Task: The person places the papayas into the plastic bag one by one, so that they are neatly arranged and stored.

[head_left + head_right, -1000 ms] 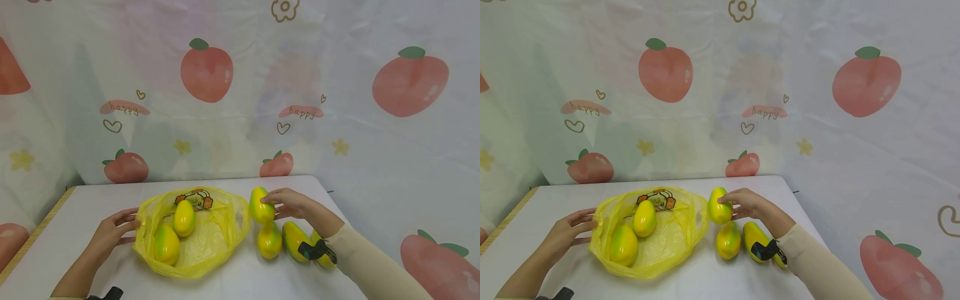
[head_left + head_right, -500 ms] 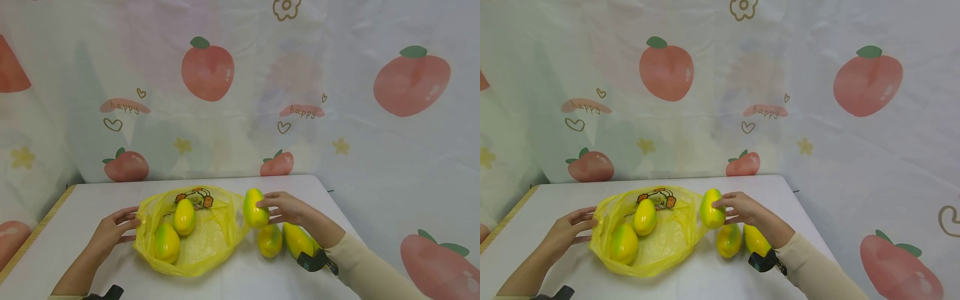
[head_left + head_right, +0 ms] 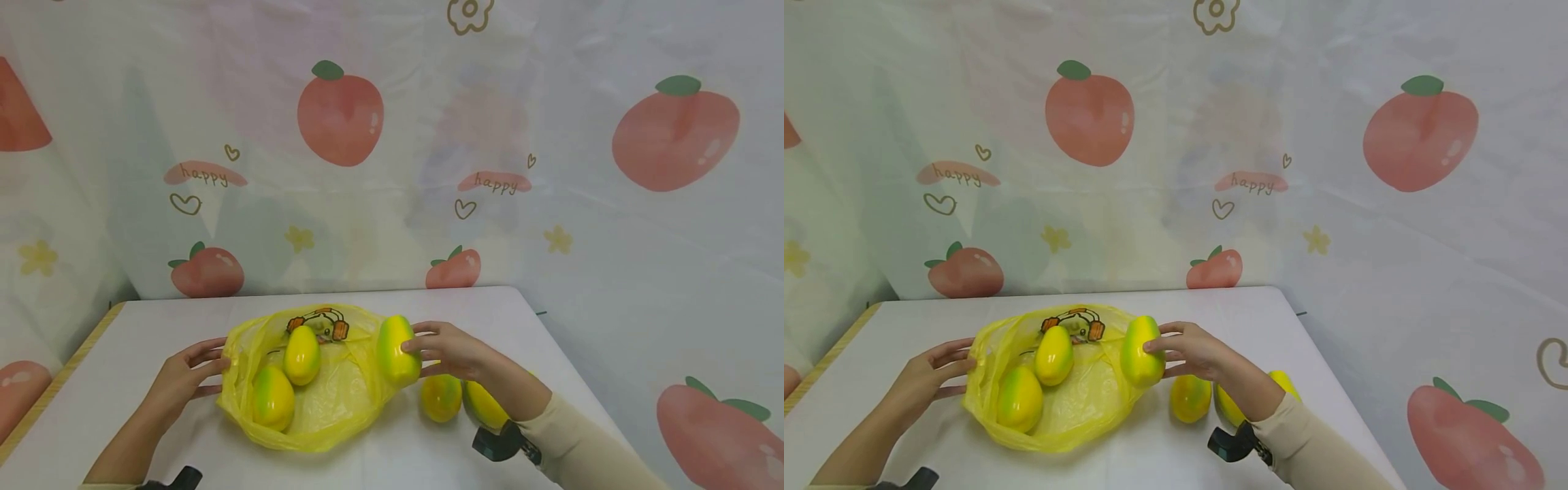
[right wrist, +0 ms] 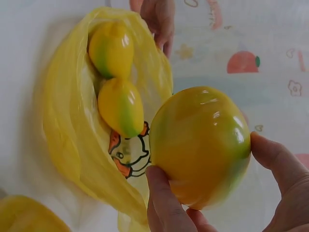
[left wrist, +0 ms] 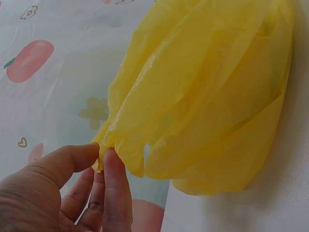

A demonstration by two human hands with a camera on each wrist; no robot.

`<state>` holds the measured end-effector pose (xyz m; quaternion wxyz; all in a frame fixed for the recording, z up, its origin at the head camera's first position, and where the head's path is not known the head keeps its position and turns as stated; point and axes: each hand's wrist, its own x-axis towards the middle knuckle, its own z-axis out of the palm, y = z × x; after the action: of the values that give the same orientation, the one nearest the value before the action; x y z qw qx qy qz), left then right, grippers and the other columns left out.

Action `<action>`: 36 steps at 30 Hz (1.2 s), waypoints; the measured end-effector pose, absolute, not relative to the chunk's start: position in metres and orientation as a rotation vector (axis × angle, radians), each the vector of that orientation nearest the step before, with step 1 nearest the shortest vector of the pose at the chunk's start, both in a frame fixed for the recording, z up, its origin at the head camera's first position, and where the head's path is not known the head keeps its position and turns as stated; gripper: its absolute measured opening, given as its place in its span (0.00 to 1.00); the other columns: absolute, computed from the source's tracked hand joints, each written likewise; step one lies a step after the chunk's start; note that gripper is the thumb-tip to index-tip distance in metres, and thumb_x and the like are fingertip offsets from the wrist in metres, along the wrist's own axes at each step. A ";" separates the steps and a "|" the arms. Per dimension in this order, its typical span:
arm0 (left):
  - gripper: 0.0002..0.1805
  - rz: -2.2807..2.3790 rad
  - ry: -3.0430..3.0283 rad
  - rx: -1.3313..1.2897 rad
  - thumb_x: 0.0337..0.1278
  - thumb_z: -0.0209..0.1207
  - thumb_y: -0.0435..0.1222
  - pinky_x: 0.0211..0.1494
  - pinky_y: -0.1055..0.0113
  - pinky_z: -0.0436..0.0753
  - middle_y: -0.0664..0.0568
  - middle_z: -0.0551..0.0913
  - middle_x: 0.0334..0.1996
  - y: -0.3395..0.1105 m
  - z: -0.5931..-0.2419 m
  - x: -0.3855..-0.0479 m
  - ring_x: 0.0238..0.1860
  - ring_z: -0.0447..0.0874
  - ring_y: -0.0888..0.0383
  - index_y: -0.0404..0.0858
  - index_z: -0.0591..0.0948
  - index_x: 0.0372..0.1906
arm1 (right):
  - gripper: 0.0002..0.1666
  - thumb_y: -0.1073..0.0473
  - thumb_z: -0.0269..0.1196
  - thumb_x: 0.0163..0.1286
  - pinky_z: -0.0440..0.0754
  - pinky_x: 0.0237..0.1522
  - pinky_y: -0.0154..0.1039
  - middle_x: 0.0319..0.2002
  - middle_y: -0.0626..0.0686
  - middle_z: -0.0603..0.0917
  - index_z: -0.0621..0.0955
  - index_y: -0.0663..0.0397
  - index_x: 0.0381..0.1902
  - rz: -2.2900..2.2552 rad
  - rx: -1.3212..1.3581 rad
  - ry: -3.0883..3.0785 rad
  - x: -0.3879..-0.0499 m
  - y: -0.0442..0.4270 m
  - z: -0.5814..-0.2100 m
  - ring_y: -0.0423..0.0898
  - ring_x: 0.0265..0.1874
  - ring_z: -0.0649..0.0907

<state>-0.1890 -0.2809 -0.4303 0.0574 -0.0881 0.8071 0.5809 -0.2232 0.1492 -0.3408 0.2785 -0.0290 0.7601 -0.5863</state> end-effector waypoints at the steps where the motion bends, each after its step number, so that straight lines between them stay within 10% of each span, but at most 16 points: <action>1: 0.39 1.762 2.446 -0.267 0.64 0.62 0.48 0.46 0.63 0.88 0.33 0.67 0.67 -0.281 -0.430 -0.189 0.43 0.80 0.69 0.36 0.62 0.74 | 0.44 0.55 0.66 0.65 0.81 0.57 0.56 0.64 0.65 0.72 0.58 0.67 0.71 -1.572 -0.079 2.038 -0.223 0.147 -0.342 0.60 0.59 0.78; 36: 0.39 1.801 2.424 -0.257 0.63 0.63 0.47 0.45 0.63 0.88 0.37 0.71 0.63 -0.281 -0.432 -0.189 0.41 0.80 0.70 0.35 0.63 0.73 | 0.46 0.60 0.67 0.64 0.81 0.55 0.59 0.63 0.66 0.72 0.57 0.71 0.72 -1.655 -0.165 1.879 -0.214 0.086 -0.375 0.62 0.59 0.78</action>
<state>-0.1894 -0.2812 -0.4322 0.0554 -0.0845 0.7986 0.5933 -0.2140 0.0864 -0.3754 0.3110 -0.0626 0.7115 -0.6270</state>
